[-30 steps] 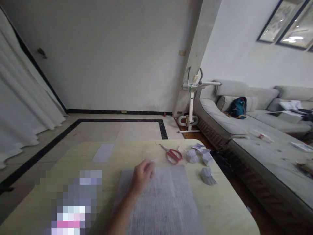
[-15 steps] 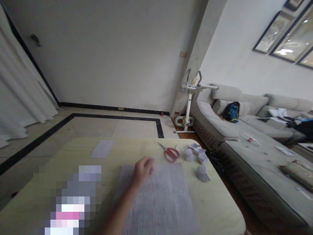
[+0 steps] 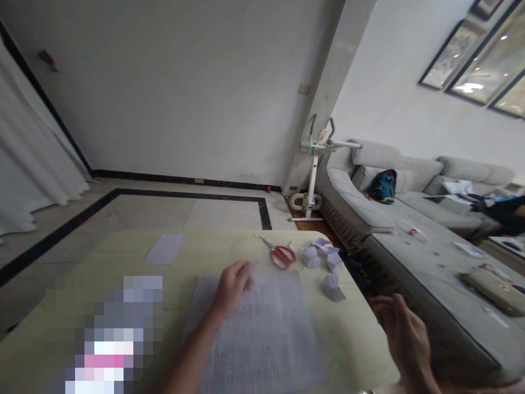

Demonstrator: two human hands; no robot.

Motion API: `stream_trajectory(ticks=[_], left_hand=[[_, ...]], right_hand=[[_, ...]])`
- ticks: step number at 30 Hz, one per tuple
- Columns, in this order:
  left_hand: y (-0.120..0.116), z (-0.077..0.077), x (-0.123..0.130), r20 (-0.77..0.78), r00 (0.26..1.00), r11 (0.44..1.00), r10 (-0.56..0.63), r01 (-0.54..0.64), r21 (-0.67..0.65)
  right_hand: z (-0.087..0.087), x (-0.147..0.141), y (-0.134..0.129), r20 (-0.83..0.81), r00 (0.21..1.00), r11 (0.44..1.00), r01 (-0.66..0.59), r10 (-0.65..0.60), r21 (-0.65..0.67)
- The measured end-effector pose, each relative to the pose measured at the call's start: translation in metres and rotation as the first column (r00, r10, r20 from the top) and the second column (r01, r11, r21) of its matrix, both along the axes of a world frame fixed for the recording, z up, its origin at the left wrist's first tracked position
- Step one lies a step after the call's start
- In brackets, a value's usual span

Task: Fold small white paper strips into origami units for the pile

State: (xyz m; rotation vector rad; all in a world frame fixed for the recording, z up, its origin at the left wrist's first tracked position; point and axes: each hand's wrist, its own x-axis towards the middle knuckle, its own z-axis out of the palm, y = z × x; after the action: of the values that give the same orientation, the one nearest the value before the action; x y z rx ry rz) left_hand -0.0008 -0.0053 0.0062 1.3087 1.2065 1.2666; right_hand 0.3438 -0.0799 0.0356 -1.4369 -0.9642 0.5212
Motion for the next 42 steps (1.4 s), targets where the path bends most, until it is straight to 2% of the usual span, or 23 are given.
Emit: stream_trajectory(ticks=[2,3,5,6,9,11,18,22,28,32,36,39,42], left_hand=[[0.000,0.001,0.000,0.003,1.000,1.000,0.003,-0.003,-0.002],[0.000,0.002,0.000,0.002,1.000,1.000,0.006,-0.006,0.000],[0.000,0.001,0.000,-0.004,1.000,1.000,0.015,-0.015,-0.002],[0.001,0.000,0.000,-0.004,1.000,1.000,0.025,-0.025,-0.007],[0.002,-0.003,0.000,-0.007,0.999,0.998,0.051,-0.052,-0.022],[0.003,-0.004,0.001,-0.028,0.998,0.998,0.056,-0.056,-0.011],[0.004,-0.009,0.001,-0.109,0.991,0.997,0.074,-0.073,0.009],[0.005,-0.013,0.000,-0.127,0.988,0.996,0.085,-0.089,-0.029],[0.003,-0.014,0.004,-0.074,0.996,0.997,0.052,-0.055,-0.044],[0.001,-0.013,0.005,-0.103,0.994,0.997,0.037,-0.044,-0.069],[-0.001,-0.013,0.005,-0.186,0.983,1.000,-0.004,0.000,-0.023],[-0.001,-0.012,0.005,-0.208,0.978,1.000,0.005,-0.002,0.016],[-0.002,-0.009,0.004,-0.187,0.982,1.000,0.009,-0.005,0.022]], right_hand=[[0.002,-0.049,0.029,-0.019,0.977,0.977,-0.211,0.211,-0.035],[0.002,-0.075,0.042,0.002,0.948,0.946,-0.319,0.320,-0.052],[0.003,-0.126,0.063,0.077,0.846,0.846,-0.514,0.527,-0.144],[0.002,-0.148,0.072,0.100,0.799,0.802,-0.576,0.593,-0.160],[-0.002,-0.195,0.090,0.125,0.706,0.716,-0.681,0.697,-0.153],[-0.007,-0.208,0.097,0.115,0.710,0.719,-0.684,0.695,-0.124],[-0.020,-0.203,0.098,-0.044,0.716,0.708,-0.696,0.696,-0.118],[-0.029,-0.199,0.095,-0.079,0.790,0.784,-0.614,0.609,-0.093],[-0.028,-0.197,0.097,-0.119,0.809,0.805,-0.586,0.576,-0.091],[-0.021,-0.195,0.095,-0.164,0.791,0.784,-0.609,0.589,-0.121],[-0.015,-0.190,0.094,-0.177,0.769,0.755,-0.638,0.615,-0.150],[-0.016,-0.188,0.095,-0.157,0.758,0.745,-0.652,0.633,-0.141],[-0.020,-0.188,0.095,-0.168,0.764,0.758,-0.642,0.623,-0.114]])
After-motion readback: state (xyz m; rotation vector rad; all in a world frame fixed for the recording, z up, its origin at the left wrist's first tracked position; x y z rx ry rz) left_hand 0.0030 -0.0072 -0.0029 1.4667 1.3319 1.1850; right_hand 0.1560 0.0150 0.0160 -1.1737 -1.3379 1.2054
